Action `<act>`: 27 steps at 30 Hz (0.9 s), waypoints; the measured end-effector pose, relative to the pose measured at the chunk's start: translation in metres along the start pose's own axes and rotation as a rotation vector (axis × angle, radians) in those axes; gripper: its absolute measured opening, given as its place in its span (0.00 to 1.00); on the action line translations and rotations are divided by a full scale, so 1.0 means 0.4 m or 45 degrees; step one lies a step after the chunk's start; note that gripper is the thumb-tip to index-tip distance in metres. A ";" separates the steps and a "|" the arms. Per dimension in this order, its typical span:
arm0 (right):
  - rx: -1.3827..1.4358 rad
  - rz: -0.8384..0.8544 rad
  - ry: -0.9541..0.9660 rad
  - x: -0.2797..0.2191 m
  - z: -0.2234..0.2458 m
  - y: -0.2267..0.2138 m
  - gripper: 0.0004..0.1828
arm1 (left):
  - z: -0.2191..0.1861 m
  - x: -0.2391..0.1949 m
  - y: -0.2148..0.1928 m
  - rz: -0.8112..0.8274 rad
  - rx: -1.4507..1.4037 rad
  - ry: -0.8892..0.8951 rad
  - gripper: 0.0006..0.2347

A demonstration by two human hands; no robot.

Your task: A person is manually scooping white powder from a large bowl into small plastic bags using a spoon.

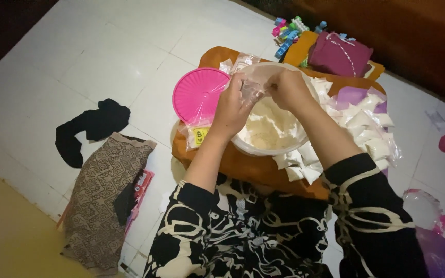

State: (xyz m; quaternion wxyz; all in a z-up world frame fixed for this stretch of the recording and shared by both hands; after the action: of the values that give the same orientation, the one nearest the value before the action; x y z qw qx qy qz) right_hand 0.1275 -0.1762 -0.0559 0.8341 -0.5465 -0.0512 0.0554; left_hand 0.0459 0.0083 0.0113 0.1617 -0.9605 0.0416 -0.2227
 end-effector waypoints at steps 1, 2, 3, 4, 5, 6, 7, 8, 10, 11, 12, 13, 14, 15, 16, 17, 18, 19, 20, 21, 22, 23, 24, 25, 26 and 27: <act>-0.001 -0.001 -0.003 -0.004 0.001 -0.008 0.08 | 0.000 0.001 0.000 -0.003 0.000 0.001 0.15; 0.002 0.022 -0.019 -0.008 0.004 -0.015 0.08 | -0.002 0.001 0.000 -0.007 -0.010 0.003 0.15; 0.006 0.043 -0.035 -0.012 0.008 -0.022 0.08 | -0.003 0.002 -0.003 -0.011 -0.019 0.006 0.15; 0.005 0.041 -0.038 -0.021 0.016 -0.031 0.08 | 0.001 0.002 -0.002 -0.014 -0.018 0.008 0.15; 0.022 0.016 -0.022 -0.030 0.020 -0.042 0.08 | 0.004 0.002 0.000 -0.016 -0.023 0.016 0.16; 0.040 -0.009 -0.006 -0.039 0.024 -0.053 0.08 | 0.008 0.003 0.003 -0.018 -0.029 0.023 0.17; 0.041 -0.012 -0.007 -0.041 0.014 -0.057 0.08 | 0.009 0.003 0.003 -0.018 -0.027 0.027 0.17; 0.010 -0.054 -0.017 -0.042 0.005 -0.064 0.08 | 0.010 0.003 0.003 -0.019 -0.033 0.033 0.17; -0.023 -0.099 -0.029 -0.056 -0.001 -0.089 0.07 | 0.013 0.004 0.002 -0.022 -0.039 0.043 0.16; 0.014 -0.111 0.000 -0.071 -0.004 -0.108 0.09 | 0.017 0.003 0.004 -0.014 -0.028 0.013 0.17; 0.050 -0.123 0.028 -0.087 -0.008 -0.127 0.12 | 0.021 0.002 0.007 -0.006 -0.016 -0.017 0.18; 0.050 -0.127 0.031 -0.092 -0.021 -0.141 0.12 | 0.016 0.002 0.009 -0.003 -0.017 -0.012 0.18; 0.035 -0.170 0.041 -0.099 -0.034 -0.158 0.13 | 0.014 0.002 0.011 0.005 -0.026 -0.046 0.19; 0.021 -0.211 0.052 -0.106 -0.048 -0.173 0.14 | 0.012 0.000 0.014 0.015 -0.033 -0.082 0.20; 0.021 -0.214 0.055 -0.115 -0.070 -0.185 0.14 | 0.016 0.001 0.013 0.018 -0.034 -0.079 0.20; 0.090 -0.262 0.046 -0.123 -0.091 -0.200 0.12 | 0.019 0.004 0.011 0.013 -0.009 -0.078 0.19; 0.159 -0.309 0.036 -0.132 -0.112 -0.216 0.10 | 0.023 0.006 0.009 0.007 0.016 -0.076 0.18; 0.158 -0.312 0.036 -0.140 -0.121 -0.235 0.10 | 0.018 0.008 0.008 0.007 0.016 -0.074 0.18; 0.163 -0.322 0.084 -0.148 -0.134 -0.253 0.09 | 0.015 0.009 0.008 0.016 0.021 -0.087 0.18; 0.168 -0.331 0.131 -0.157 -0.146 -0.271 0.09 | 0.012 0.008 0.007 0.026 0.027 -0.101 0.19; 0.168 -0.333 0.131 -0.165 -0.139 -0.281 0.09 | 0.015 0.008 0.007 0.026 0.027 -0.100 0.19; 0.189 -0.336 0.145 -0.175 -0.134 -0.290 0.10 | 0.020 0.008 0.009 0.027 0.030 -0.116 0.19; 0.209 -0.338 0.159 -0.185 -0.129 -0.300 0.11 | 0.024 0.008 0.010 0.029 0.033 -0.132 0.20; 0.210 -0.339 0.158 -0.166 -0.154 -0.280 0.11 | 0.020 0.007 0.008 0.028 0.034 -0.131 0.20; 0.061 -0.339 0.152 -0.148 -0.177 -0.260 0.11 | 0.015 0.007 0.007 0.033 0.035 -0.134 0.19; -0.089 -0.339 0.147 -0.130 -0.201 -0.241 0.11 | 0.010 0.006 0.007 0.038 0.036 -0.137 0.18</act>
State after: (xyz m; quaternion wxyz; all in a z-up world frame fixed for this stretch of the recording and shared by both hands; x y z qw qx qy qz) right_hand 0.0913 -0.2949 -0.0005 0.8160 -0.5659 -0.0769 -0.0890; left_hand 0.0498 0.0067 0.0080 0.1805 -0.9680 0.0442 -0.1689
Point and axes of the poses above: each hand's wrist, its own x-axis towards the middle knuckle, its own y-axis out of the palm, z = x × y, the point moved 4 cm from there along x, towards the middle knuckle, and after that the axes turned 1 degree about y, right-handed, at the moved point
